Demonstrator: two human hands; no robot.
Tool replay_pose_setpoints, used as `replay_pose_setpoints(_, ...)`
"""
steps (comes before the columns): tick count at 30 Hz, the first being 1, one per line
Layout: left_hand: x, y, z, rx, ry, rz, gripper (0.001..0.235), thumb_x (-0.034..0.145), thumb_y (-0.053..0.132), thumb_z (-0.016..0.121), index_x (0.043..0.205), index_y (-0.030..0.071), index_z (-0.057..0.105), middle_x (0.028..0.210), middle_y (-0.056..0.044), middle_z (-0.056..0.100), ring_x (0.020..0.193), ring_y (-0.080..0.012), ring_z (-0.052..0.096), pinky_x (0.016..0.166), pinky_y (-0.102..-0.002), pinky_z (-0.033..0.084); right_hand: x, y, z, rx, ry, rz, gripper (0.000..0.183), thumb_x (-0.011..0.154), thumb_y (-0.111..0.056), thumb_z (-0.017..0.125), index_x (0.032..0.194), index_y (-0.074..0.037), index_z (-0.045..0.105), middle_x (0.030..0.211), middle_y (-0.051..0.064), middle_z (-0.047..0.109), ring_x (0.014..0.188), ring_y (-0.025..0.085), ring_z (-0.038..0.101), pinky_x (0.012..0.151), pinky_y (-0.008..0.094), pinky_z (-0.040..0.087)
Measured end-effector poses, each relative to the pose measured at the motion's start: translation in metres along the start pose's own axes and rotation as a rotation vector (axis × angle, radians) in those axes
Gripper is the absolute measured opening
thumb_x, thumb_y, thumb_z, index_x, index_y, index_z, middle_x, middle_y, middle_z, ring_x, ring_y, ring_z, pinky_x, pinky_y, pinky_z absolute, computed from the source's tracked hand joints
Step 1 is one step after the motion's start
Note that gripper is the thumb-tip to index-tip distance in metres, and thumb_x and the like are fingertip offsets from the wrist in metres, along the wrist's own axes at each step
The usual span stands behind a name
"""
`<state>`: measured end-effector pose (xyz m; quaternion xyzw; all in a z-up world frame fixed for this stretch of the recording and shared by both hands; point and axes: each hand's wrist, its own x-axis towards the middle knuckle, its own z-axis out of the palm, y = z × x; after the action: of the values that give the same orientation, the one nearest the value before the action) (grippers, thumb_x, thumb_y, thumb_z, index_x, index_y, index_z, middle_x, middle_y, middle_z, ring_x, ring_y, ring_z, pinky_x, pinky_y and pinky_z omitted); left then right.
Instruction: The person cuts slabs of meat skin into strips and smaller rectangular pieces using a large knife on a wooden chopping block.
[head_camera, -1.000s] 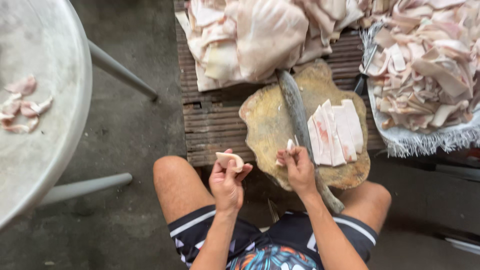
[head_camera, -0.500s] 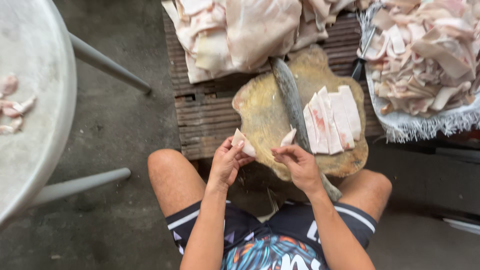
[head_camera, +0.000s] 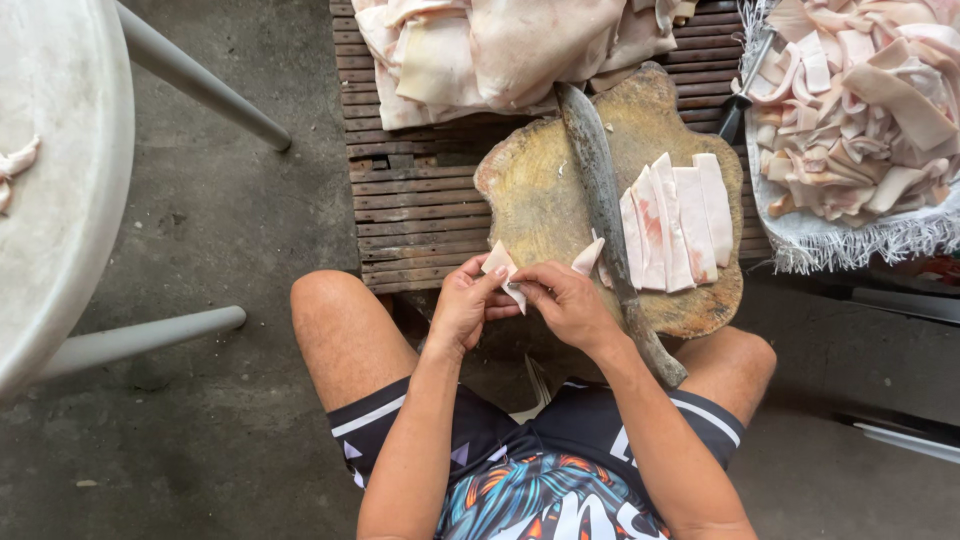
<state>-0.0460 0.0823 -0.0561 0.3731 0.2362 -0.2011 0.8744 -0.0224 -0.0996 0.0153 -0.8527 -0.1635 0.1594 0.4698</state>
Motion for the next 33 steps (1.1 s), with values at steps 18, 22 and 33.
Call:
replay_pose_setpoints(18, -0.004, -0.002, 0.002, 0.067, -0.013, 0.039, 0.038, 0.094, 0.015, 0.073, 0.124, 0.004, 0.052, 0.096, -0.015, 0.076, 0.076, -0.0196, 0.076, 0.067, -0.033, 0.064, -0.006, 0.029, 0.003, 0.567, -0.082, 0.234, 0.019, 0.100, -0.008, 0.063, 0.118, -0.001, 0.067, 0.092, 0.002, 0.070, 0.072, 0.008, 0.063, 0.066, 0.023, 0.053)
replay_pose_setpoints(22, -0.004, 0.008, 0.008, 0.096, 0.033, 0.077, 0.040, 0.093, 0.012, 0.071, 0.126, 0.006, 0.051, 0.097, -0.013, 0.076, 0.079, -0.0180, 0.075, 0.068, -0.032, 0.063, 0.002, 0.032, 0.002, 0.484, -0.087, 0.242, 0.019, 0.101, -0.008, 0.063, 0.119, -0.002, 0.065, 0.091, 0.001, 0.067, 0.074, 0.007, 0.061, 0.067, 0.023, 0.052)
replay_pose_setpoints(33, 0.005, 0.003, 0.019, 0.844, 0.250, 0.519, 0.011, 0.089, 0.005, 0.079, 0.098, -0.002, 0.076, 0.102, -0.006, 0.058, 0.080, -0.0178, 0.062, 0.072, -0.027, 0.058, -0.017, 0.036, -0.012, 0.449, 0.085, 0.393, 0.015, 0.101, -0.010, 0.059, 0.115, -0.006, 0.064, 0.097, 0.003, 0.065, 0.082, 0.011, 0.065, 0.066, 0.026, 0.058)
